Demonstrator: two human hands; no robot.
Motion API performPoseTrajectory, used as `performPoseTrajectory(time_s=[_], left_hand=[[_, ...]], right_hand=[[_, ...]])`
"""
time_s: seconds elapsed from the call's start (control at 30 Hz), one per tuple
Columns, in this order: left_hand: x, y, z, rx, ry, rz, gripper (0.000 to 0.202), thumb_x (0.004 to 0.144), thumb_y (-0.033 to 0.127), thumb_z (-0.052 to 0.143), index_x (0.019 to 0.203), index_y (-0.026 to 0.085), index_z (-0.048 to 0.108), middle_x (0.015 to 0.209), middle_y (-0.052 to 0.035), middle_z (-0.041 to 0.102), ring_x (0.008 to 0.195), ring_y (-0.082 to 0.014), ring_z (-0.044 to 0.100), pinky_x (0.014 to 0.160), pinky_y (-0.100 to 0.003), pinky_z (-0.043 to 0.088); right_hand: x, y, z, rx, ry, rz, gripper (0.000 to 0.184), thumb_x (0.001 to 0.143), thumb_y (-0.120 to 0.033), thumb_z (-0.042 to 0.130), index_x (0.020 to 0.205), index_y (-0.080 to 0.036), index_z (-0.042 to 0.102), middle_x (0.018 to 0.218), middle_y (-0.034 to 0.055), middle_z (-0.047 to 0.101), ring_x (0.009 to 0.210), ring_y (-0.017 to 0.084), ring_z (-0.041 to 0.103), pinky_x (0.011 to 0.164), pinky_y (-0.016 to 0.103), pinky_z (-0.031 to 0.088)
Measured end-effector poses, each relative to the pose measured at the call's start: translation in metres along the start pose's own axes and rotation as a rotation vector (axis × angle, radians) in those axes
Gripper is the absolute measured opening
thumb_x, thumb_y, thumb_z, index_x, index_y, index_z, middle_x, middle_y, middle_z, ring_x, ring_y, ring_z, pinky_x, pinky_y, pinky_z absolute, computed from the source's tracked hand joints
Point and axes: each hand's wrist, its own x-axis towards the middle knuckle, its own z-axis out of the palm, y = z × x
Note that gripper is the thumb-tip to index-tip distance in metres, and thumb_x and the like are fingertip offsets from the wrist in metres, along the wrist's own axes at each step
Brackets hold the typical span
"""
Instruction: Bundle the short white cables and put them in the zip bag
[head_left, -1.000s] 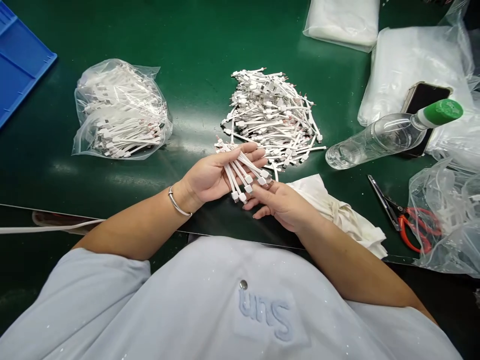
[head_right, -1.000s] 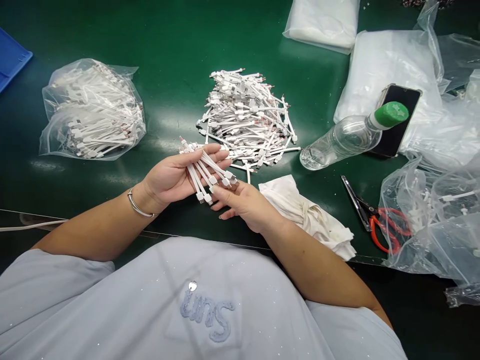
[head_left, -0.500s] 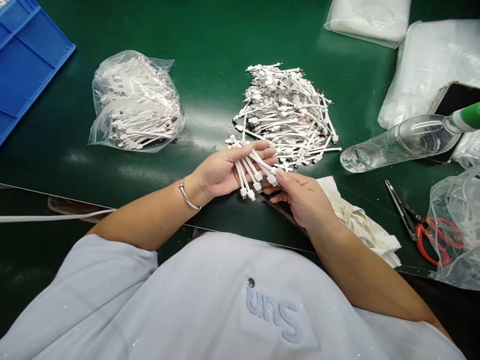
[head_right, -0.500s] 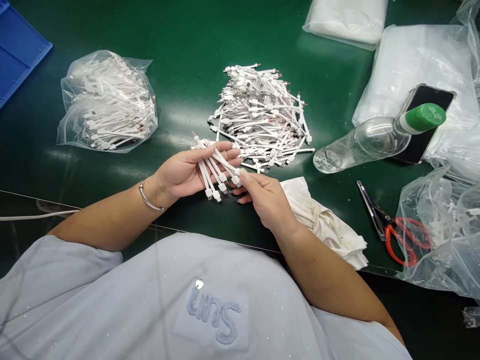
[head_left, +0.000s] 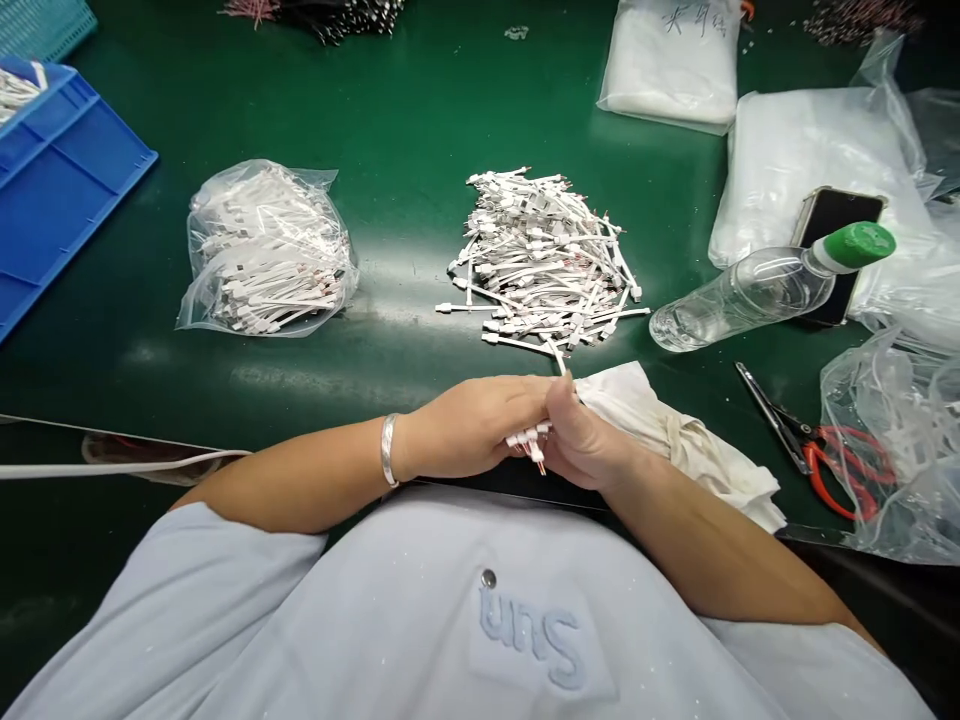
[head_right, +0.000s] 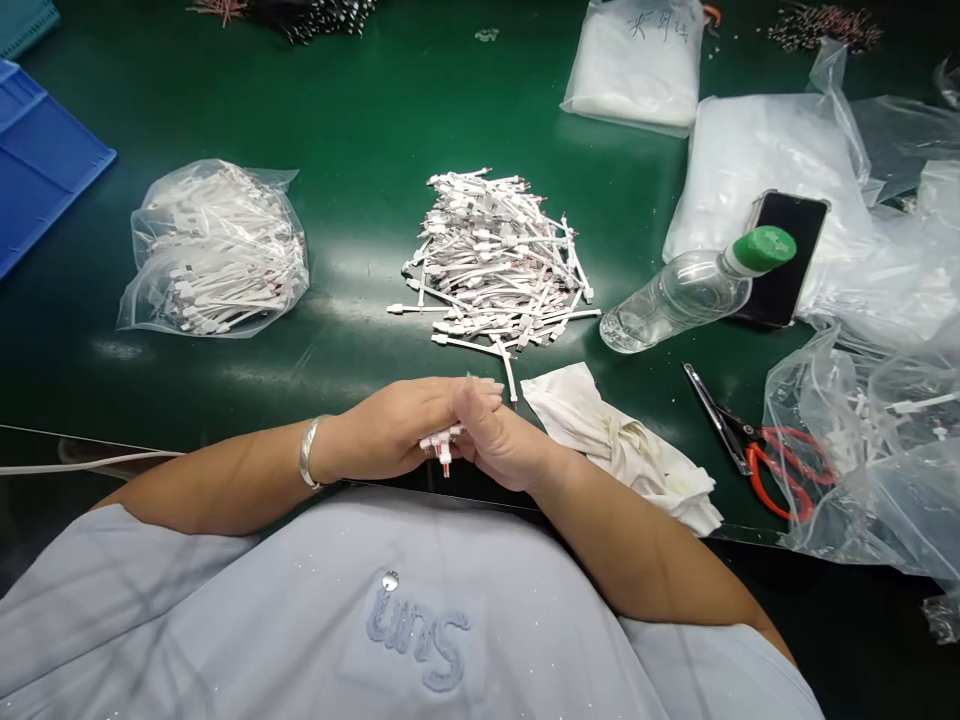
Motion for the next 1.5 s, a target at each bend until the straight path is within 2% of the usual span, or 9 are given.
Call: performPoseTrajectory(time_s=[0.17, 0.27, 0.33, 0.43, 0.53, 0.67, 0.8, 1.17, 1.5], left_hand=[[-0.001, 0.000, 0.002, 0.190, -0.134, 0.043, 0.074, 0.069, 0.031, 0.076, 0.137, 0.018, 0.048, 0.142, -0.0186, 0.048, 0.136, -0.0326, 0.040, 0.118, -0.053, 0.001], [-0.004, 0.006, 0.001, 0.086, -0.121, 0.021, 0.095, 0.053, 0.034, 0.087, 0.138, 0.019, 0.047, 0.138, -0.0197, 0.052, 0.137, -0.0372, 0.038, 0.117, -0.055, -0.004], [-0.006, 0.012, 0.000, -0.021, 0.005, 0.017, 0.094, 0.051, 0.033, 0.088, 0.136, 0.022, 0.049, 0.140, -0.0164, 0.052, 0.140, -0.0361, 0.033, 0.118, -0.052, 0.000], [-0.005, 0.016, -0.007, -0.255, 0.424, 0.017, 0.073, 0.070, 0.033, 0.077, 0.136, 0.031, 0.046, 0.147, -0.0051, 0.045, 0.145, -0.0252, 0.025, 0.119, -0.040, 0.013], [0.002, 0.014, -0.021, -0.552, 0.662, -0.142, 0.052, 0.085, 0.033, 0.062, 0.134, 0.031, 0.045, 0.138, -0.0029, 0.054, 0.136, -0.0178, 0.041, 0.114, -0.032, 0.027], [0.011, 0.005, -0.036, -0.956, 0.329, -0.532, 0.042, 0.091, 0.045, 0.051, 0.120, 0.015, 0.055, 0.110, -0.0127, 0.068, 0.104, -0.0228, 0.066, 0.101, -0.041, 0.043], [0.009, -0.001, -0.034, -1.139, 0.121, -0.555, 0.044, 0.094, 0.049, 0.040, 0.114, 0.014, 0.058, 0.107, -0.0127, 0.070, 0.100, -0.0240, 0.067, 0.097, -0.043, 0.046], [0.007, -0.007, -0.035, -1.248, 0.036, -0.509, 0.058, 0.092, 0.059, 0.032, 0.123, 0.015, 0.055, 0.118, -0.0159, 0.067, 0.110, -0.0269, 0.063, 0.098, -0.044, 0.044], [0.007, -0.002, -0.034, -1.211, 0.094, -0.522, 0.056, 0.089, 0.060, 0.042, 0.120, 0.016, 0.057, 0.115, -0.0137, 0.068, 0.105, -0.0273, 0.065, 0.092, -0.044, 0.049]], right_hand=[[0.000, 0.000, -0.005, -0.026, -0.002, 0.034, 0.034, 0.073, -0.041, 0.077, 0.095, -0.017, 0.071, 0.090, 0.0044, 0.072, 0.092, 0.017, 0.067, 0.085, 0.032, 0.053], [0.001, -0.002, -0.005, 0.044, 0.002, 0.083, 0.030, 0.070, -0.035, 0.080, 0.091, -0.016, 0.072, 0.086, 0.0040, 0.072, 0.088, 0.018, 0.069, 0.082, 0.033, 0.055], [0.001, -0.004, -0.003, 0.090, 0.030, 0.119, 0.032, 0.068, -0.034, 0.081, 0.093, -0.016, 0.072, 0.088, 0.0046, 0.073, 0.084, 0.017, 0.070, 0.076, 0.030, 0.056], [-0.001, -0.008, 0.001, 0.118, 0.057, 0.180, 0.034, 0.072, -0.033, 0.079, 0.101, -0.017, 0.072, 0.096, 0.0069, 0.074, 0.083, 0.015, 0.071, 0.072, 0.025, 0.057], [-0.002, -0.010, 0.003, 0.137, 0.059, 0.207, 0.032, 0.076, -0.031, 0.076, 0.105, -0.018, 0.070, 0.101, 0.0078, 0.074, 0.084, 0.014, 0.072, 0.070, 0.023, 0.057], [-0.001, -0.009, 0.004, 0.137, 0.070, 0.230, 0.035, 0.074, -0.030, 0.077, 0.105, -0.016, 0.069, 0.096, 0.0078, 0.075, 0.080, 0.014, 0.072, 0.067, 0.021, 0.057], [0.001, -0.006, 0.003, 0.134, 0.071, 0.244, 0.037, 0.073, -0.030, 0.078, 0.106, -0.016, 0.068, 0.095, 0.0083, 0.075, 0.077, 0.014, 0.072, 0.064, 0.021, 0.057], [0.002, -0.004, 0.001, 0.070, 0.032, 0.252, 0.030, 0.073, -0.037, 0.077, 0.088, -0.012, 0.074, 0.091, 0.0104, 0.074, 0.075, 0.012, 0.069, 0.064, 0.020, 0.056], [0.004, -0.006, 0.000, 0.062, 0.026, 0.232, 0.032, 0.071, -0.039, 0.078, 0.086, -0.012, 0.075, 0.084, 0.0082, 0.072, 0.073, 0.012, 0.068, 0.062, 0.020, 0.055]])
